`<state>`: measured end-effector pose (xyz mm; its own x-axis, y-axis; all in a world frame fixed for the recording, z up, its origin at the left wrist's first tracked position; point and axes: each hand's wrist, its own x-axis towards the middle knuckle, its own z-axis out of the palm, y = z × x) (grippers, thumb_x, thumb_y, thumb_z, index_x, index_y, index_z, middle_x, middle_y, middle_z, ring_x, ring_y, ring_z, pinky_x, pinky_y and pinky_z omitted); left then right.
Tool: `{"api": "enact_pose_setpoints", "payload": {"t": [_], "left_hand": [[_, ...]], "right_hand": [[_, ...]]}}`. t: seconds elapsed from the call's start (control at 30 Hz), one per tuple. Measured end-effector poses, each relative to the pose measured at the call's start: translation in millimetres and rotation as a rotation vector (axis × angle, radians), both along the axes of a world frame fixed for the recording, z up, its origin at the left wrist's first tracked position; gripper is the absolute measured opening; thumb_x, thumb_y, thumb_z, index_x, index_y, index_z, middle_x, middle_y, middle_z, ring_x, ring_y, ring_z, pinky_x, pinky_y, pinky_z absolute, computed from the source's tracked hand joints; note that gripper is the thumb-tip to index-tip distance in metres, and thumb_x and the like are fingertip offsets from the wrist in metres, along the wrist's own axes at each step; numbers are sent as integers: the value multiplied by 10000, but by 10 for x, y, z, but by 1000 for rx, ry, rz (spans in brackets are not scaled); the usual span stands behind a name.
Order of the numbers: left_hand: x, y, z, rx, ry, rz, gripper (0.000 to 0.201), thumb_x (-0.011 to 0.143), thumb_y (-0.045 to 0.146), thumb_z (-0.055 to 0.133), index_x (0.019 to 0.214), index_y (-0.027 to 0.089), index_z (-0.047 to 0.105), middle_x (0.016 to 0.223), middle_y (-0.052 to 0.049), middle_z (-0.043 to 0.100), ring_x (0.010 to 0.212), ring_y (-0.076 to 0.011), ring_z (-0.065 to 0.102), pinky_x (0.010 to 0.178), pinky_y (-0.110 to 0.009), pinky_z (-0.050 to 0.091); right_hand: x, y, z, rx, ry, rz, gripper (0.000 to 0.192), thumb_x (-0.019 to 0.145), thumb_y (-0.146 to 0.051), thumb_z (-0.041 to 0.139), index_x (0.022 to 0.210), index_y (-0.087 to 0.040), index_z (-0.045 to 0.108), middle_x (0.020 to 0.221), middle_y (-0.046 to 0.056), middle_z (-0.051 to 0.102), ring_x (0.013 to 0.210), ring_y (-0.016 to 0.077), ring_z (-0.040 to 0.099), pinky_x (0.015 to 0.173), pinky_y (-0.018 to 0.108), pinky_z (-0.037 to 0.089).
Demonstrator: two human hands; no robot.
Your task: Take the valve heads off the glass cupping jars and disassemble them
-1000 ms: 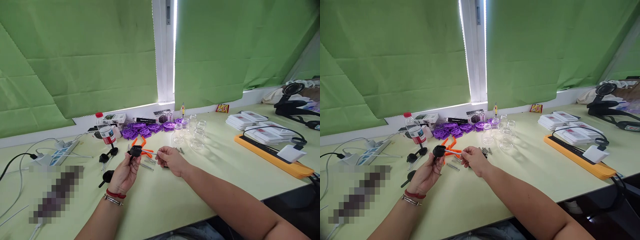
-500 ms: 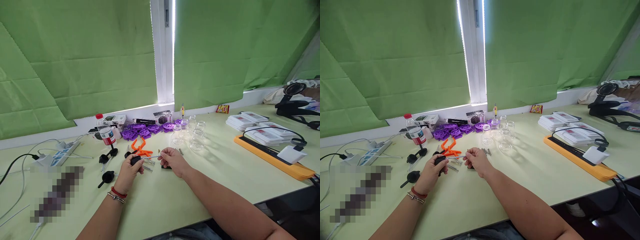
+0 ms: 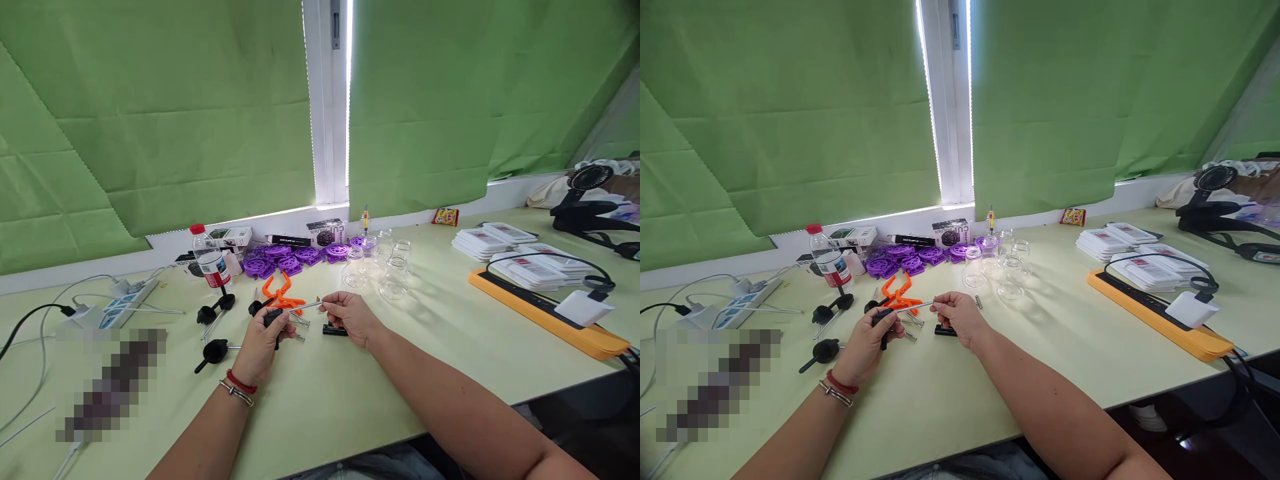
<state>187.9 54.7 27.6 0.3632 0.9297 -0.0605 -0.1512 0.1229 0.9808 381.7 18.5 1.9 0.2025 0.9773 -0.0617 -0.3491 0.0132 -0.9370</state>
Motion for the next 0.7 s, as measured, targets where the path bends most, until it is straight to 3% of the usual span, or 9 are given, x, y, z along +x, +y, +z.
{"api": "enact_pose_setpoints", "payload": {"t": [0.47,0.7], "left_hand": [[-16,17,-25,25,29,-28,359,672,387,738,852,170,514,664,13,633,624,-139,620,659,-298,515],[-66,12,-36,81,68,-161,266,776,379,641,873,172,506,690,-18,640,642,-151,624,663,-304,497]], "right_hand": [[27,11,-10,45,-71,-2,298,613,-329,754,801,-149,609,734,34,681,494,57,474,442,202,350],[71,39,-48,63,-105,-25,274,627,-337,734,785,-144,619,734,43,685,477,53,449,427,198,330]]}}
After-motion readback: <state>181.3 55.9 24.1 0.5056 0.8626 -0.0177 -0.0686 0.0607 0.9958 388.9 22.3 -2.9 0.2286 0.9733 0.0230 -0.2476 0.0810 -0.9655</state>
